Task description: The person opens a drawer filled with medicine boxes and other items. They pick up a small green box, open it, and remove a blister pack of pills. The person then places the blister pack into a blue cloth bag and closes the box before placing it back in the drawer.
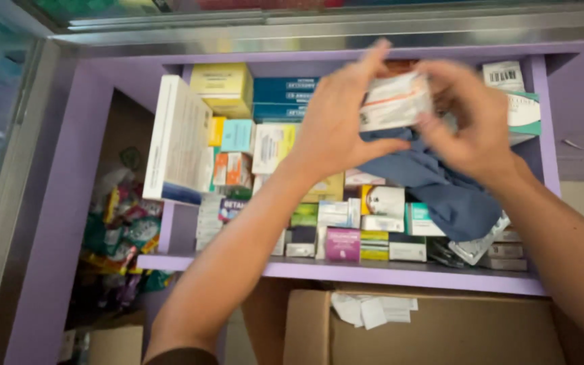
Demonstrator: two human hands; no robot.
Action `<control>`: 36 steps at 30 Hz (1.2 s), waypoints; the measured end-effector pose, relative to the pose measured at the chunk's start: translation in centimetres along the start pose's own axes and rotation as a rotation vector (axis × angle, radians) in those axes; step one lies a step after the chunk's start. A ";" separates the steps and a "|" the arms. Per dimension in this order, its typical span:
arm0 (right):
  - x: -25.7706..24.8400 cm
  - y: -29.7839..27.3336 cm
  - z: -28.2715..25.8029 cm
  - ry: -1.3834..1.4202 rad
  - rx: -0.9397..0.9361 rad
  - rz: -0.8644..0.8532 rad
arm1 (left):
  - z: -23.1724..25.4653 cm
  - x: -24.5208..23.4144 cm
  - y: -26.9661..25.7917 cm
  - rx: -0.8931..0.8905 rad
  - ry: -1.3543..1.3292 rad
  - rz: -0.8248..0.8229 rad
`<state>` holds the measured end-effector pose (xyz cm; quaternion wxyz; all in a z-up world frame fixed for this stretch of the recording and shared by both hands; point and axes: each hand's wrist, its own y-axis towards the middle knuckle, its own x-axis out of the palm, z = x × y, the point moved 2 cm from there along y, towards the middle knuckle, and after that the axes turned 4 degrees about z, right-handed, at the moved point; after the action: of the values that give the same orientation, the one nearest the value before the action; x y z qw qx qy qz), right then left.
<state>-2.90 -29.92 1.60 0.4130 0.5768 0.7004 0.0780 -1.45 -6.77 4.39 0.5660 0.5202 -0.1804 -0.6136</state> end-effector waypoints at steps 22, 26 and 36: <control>4.6 0.8 -0.4 -0.333 -0.181 -0.461 | -0.8 -1.6 -2.1 -0.049 -0.084 0.208; 4.2 1.2 -0.1 -0.352 0.074 -0.491 | -1.2 -1.8 -2.1 -0.106 -0.105 0.142; -0.9 -0.4 3.5 0.092 0.254 0.296 | -2.8 -0.5 -2.5 -0.217 -0.356 -0.029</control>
<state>-0.80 -32.08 -0.47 0.2885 0.7167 0.6304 0.0749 -0.44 -4.57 1.46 0.5689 0.3421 -0.2032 -0.7197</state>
